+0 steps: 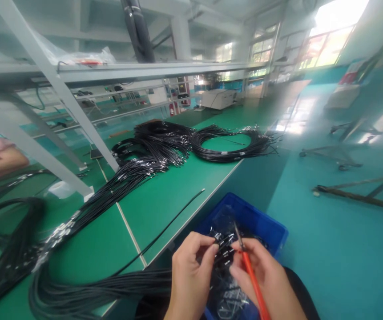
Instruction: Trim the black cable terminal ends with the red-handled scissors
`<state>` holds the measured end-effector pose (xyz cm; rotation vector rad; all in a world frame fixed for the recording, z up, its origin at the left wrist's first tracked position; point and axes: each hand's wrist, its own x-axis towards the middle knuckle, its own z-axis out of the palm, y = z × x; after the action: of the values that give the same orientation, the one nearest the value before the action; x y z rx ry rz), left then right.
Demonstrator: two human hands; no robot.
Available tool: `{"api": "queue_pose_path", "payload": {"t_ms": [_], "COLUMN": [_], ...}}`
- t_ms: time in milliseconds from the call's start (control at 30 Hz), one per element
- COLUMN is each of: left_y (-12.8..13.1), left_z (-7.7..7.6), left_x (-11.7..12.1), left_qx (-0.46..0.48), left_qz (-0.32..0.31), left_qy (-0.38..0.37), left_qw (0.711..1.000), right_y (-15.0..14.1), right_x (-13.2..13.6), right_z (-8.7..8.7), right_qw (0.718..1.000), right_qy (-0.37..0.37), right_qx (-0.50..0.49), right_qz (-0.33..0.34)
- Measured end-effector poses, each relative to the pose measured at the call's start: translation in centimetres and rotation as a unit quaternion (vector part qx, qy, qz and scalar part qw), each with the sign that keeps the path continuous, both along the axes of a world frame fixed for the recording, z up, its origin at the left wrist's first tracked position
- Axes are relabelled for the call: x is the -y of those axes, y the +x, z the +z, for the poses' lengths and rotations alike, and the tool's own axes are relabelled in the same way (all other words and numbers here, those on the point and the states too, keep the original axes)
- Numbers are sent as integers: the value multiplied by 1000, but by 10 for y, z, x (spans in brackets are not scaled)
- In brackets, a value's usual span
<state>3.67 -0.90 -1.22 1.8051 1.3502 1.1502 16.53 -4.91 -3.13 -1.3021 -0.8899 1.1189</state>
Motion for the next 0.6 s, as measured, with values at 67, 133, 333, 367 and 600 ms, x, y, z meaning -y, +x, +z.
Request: {"api": "queue_pose_path", "payload": {"t_ms": [67,133,333,367,600], "left_y": [2,4,7,8,8], "left_z": [3,5,7,6,4], "left_x": [3,6,11,12,11], "left_qx": [-22,-41,-148,-175,-195], "left_qz": [-6,-15,-21,-15,2], "left_qy": [9,14,59,76,80], "left_qw": [1000,999,987,982,978], "right_y": [-1,-2,-3,-4,-10], "right_x": [-5,-11,-20,-20,-19], "right_z": [2,6,21,22,20], "right_qw": [998,996,992,994,997], "right_qy": [32,50,13,7,14], "right_qx": [-20,-51,-120,-105,-39], "right_qz": [-51,-54,-39,-38,-63]}}
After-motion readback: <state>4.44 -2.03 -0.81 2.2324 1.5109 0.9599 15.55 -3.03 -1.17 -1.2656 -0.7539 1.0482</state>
